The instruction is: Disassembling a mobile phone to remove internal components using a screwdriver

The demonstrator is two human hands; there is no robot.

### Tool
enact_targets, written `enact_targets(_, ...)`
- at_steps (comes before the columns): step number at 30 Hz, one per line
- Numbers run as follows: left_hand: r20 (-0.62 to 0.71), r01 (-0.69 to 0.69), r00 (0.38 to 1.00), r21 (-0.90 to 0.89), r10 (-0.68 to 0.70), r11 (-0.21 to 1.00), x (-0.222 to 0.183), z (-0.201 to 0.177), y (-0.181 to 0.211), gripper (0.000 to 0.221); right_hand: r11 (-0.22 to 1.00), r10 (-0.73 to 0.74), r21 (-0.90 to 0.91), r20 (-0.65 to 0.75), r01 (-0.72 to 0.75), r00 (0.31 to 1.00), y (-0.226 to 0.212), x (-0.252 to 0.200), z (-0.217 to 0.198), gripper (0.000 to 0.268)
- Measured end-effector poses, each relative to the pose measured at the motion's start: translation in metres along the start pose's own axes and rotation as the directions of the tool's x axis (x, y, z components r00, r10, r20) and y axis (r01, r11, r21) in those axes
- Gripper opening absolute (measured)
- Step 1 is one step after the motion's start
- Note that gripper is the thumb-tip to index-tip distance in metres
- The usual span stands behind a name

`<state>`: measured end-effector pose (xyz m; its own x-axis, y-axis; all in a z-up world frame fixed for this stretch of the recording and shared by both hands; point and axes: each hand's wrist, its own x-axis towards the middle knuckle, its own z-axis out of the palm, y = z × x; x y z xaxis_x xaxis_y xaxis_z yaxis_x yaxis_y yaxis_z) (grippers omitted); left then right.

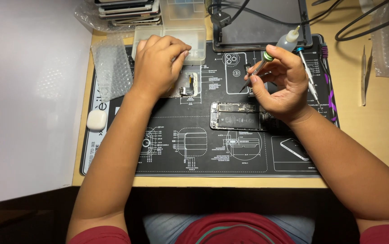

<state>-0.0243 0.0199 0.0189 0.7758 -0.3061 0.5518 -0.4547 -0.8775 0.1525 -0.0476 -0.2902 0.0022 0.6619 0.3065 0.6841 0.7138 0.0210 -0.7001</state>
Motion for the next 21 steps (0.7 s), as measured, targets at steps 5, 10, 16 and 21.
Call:
enact_targets(5, 0.130, -0.054, 0.989, -0.067, 0.063, 0.996, -0.019, -0.023, 0.036, 0.021, 0.993, -0.111, 0.033, 0.006, 0.111, 0.994, 0.006, 0.000, 0.008, 0.055)
enact_targets(10, 0.352, -0.091, 0.924, -0.174, 0.149, 0.981, -0.032, -0.038, 0.065, 0.023, 0.976, -0.206, 0.074, 0.004, 0.205, 0.979, 0.002, -0.003, 0.023, 0.055)
enact_targets(16, 0.317, -0.143, 0.928, -0.180, 0.195, 0.973, -0.039, -0.017, 0.069, 0.018, 0.968, -0.245, 0.060, 0.005, 0.244, 0.969, -0.005, -0.008, 0.035, 0.051)
enact_targets(21, 0.202, -0.185, 0.958, -0.113, 0.205, 0.976, -0.045, -0.001, 0.068, 0.018, 0.962, -0.267, 0.053, -0.037, 0.268, 0.963, 0.003, -0.007, 0.027, 0.056)
